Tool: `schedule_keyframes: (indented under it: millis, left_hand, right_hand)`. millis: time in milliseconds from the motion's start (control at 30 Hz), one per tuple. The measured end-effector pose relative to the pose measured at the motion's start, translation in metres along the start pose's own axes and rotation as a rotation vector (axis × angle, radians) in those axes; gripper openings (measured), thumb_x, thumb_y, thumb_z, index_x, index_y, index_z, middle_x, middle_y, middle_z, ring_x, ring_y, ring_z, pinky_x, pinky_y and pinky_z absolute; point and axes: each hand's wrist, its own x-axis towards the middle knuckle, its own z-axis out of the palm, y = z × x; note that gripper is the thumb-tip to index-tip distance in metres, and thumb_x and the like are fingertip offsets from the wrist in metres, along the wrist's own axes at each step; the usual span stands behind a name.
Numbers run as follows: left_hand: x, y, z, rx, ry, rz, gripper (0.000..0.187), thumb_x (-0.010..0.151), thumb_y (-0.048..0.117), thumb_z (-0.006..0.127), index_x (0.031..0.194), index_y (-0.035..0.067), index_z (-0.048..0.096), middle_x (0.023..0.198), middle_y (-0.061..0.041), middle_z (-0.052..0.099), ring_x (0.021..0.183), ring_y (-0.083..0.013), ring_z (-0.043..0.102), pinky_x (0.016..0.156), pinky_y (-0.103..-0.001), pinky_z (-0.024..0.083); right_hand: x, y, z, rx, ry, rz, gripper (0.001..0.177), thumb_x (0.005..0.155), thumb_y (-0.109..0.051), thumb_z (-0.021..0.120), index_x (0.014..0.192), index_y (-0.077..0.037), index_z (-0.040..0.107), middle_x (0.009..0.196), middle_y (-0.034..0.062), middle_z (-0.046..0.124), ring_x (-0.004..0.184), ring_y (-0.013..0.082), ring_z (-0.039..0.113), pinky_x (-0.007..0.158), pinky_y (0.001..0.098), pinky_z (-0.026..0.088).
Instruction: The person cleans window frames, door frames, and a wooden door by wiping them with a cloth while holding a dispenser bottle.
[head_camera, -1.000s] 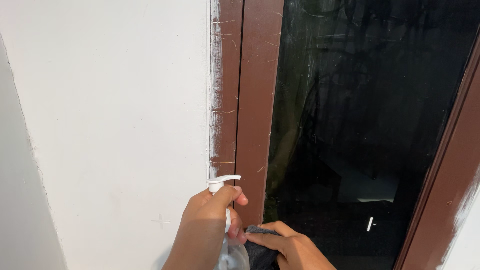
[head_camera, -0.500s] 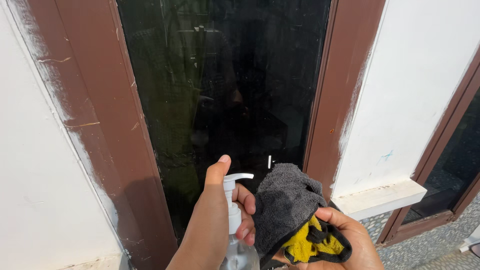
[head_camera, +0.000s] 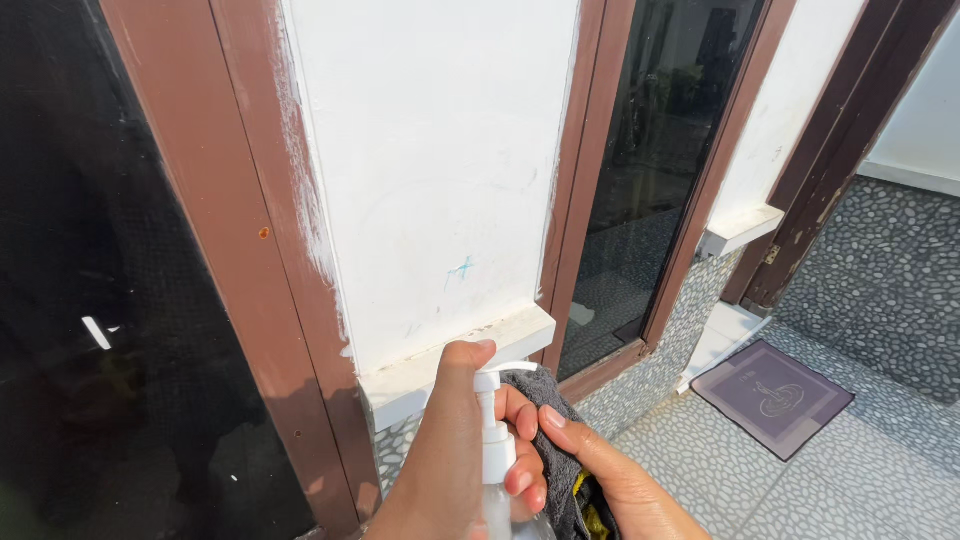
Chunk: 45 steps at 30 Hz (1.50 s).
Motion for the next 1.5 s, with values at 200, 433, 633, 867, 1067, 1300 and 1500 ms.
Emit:
schedule_keyframes:
  millis: [200,433,633,867,1067,1300,1500]
  left_hand:
    - [0.041,0.000,0.083,-0.023,-0.122,-0.011,0.061,0.085,0.065,0.038,0.068,0.007,0.048,0.040,-0.008,0.039,0.039,-0.0240,0.045,0.047,-0.036,0.039]
    - [0.079,0.034,0.148,0.000,0.144,0.162,0.053,0.092,0.061,0.039,0.074,0.011,0.049,0.045,-0.008,0.043,0.046,-0.0228,0.050,0.051,-0.036,0.043]
    - [0.163,0.040,0.184,0.155,-0.022,0.309,0.063,0.095,0.068,0.041,0.090,0.009,0.061,0.063,-0.009,0.055,0.065,-0.0241,0.053,0.069,-0.039,0.044]
    - [0.268,0.059,0.239,0.559,0.095,-0.114,0.100,0.092,0.084,0.017,0.074,0.002,0.071,0.073,-0.010,0.071,0.082,-0.0217,0.066,0.088,-0.037,0.046]
    - [0.343,0.048,0.241,0.206,0.051,0.298,0.098,0.089,0.084,0.024,0.058,0.004,0.071,0.056,-0.008,0.071,0.060,-0.0157,0.070,0.066,-0.030,0.052]
    - [0.378,0.073,0.274,0.302,0.091,0.433,0.088,0.093,0.082,0.031,0.063,0.008,0.068,0.051,-0.006,0.053,0.051,-0.0170,0.054,0.053,-0.033,0.038]
    - [0.397,0.077,0.310,0.426,0.351,0.217,0.091,0.084,0.085,0.032,0.058,0.006,0.068,0.051,-0.007,0.053,0.053,-0.0168,0.057,0.057,-0.033,0.044]
  right_hand:
    - [-0.012,-0.057,-0.078,-0.088,0.012,-0.013,0.043,0.089,-0.036,0.063,0.108,0.002,0.071,0.080,0.0142,0.071,0.065,0.0227,0.066,0.057,0.0327,0.054]
    - [0.068,-0.061,-0.163,-0.013,0.176,-0.044,0.043,0.091,-0.036,0.057,0.111,-0.001,0.071,0.091,0.0159,0.072,0.073,0.0241,0.066,0.064,0.0342,0.054]
    - [0.116,-0.117,-0.180,0.040,0.321,-0.107,0.044,0.093,-0.037,0.051,0.114,-0.004,0.071,0.100,0.0173,0.073,0.080,0.0253,0.066,0.071,0.0354,0.054]
    - [0.128,-0.227,-0.132,0.264,0.497,-0.194,0.041,0.097,-0.039,0.048,0.118,-0.008,0.066,0.102,0.0154,0.065,0.096,0.0296,0.060,0.078,0.0484,0.053]
    - [0.195,-0.266,-0.168,0.101,0.684,-0.260,0.034,0.095,-0.034,0.058,0.120,-0.013,0.067,0.097,0.0112,0.063,0.093,0.0290,0.061,0.075,0.0493,0.054]
    - [0.329,-0.260,-0.277,-0.020,0.415,-0.298,0.042,0.090,-0.026,0.055,0.102,0.009,0.076,0.098,0.0202,0.077,0.088,0.0269,0.067,0.081,0.0334,0.051]
    - [0.344,-0.293,-0.275,0.028,0.301,-0.136,0.041,0.093,-0.031,0.051,0.107,0.003,0.071,0.093,0.0195,0.072,0.083,0.0285,0.064,0.076,0.0403,0.052]
